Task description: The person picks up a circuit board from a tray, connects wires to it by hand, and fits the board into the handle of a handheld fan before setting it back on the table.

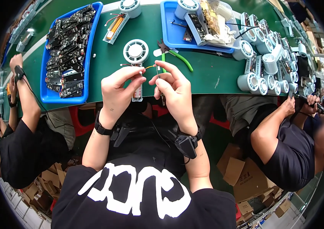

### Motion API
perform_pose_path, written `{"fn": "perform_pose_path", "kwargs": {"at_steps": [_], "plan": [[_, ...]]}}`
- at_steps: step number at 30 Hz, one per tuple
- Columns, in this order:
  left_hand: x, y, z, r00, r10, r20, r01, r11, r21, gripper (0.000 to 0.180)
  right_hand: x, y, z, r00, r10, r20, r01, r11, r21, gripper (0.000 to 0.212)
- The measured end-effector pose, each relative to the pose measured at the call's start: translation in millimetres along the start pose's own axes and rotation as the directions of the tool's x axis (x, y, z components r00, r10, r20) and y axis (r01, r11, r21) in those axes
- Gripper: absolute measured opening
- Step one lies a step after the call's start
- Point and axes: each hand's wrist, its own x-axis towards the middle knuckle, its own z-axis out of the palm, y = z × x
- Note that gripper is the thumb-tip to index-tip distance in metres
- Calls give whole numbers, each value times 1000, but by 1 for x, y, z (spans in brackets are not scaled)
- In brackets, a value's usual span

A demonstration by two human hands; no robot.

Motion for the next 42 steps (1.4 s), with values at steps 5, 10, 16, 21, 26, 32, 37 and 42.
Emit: {"fn": "perform_pose_path", "kwargs": {"at_steps": [5,10,16,21,26,32,37,42], "plan": [[1,-6,-7,989,135,56,-138,989,62,19,0,6,1,1000,2,-7,-2,999,36,47],[3,1,-5,996,68,51,-70,997,32,17,0,7,1,999,36,7,-36,997,65,47],[9,1,-3,993,121,8,-121,982,146,17,-4,13,1,999,47,27,-50,991,121,47],[9,-9,-4,972,236,15,-232,940,252,19,-7,10,8,1000,18,22,-20,996,92,46],[12,-8,-7,955,294,50,-293,895,336,24,-9,9,17,998,-27,-52,27,1000,8,47],[15,-7,-6,949,310,52,-310,892,329,21,-13,13,18,997,-67,-40,63,994,-85,49],[16,-5,-9,941,321,106,-337,859,385,21,-15,13,17,996,-84,-38,72,970,-233,49],[18,-5,-10,934,334,125,-355,841,408,22,-13,12,19,987,-156,-22,140,932,-334,47]]}}
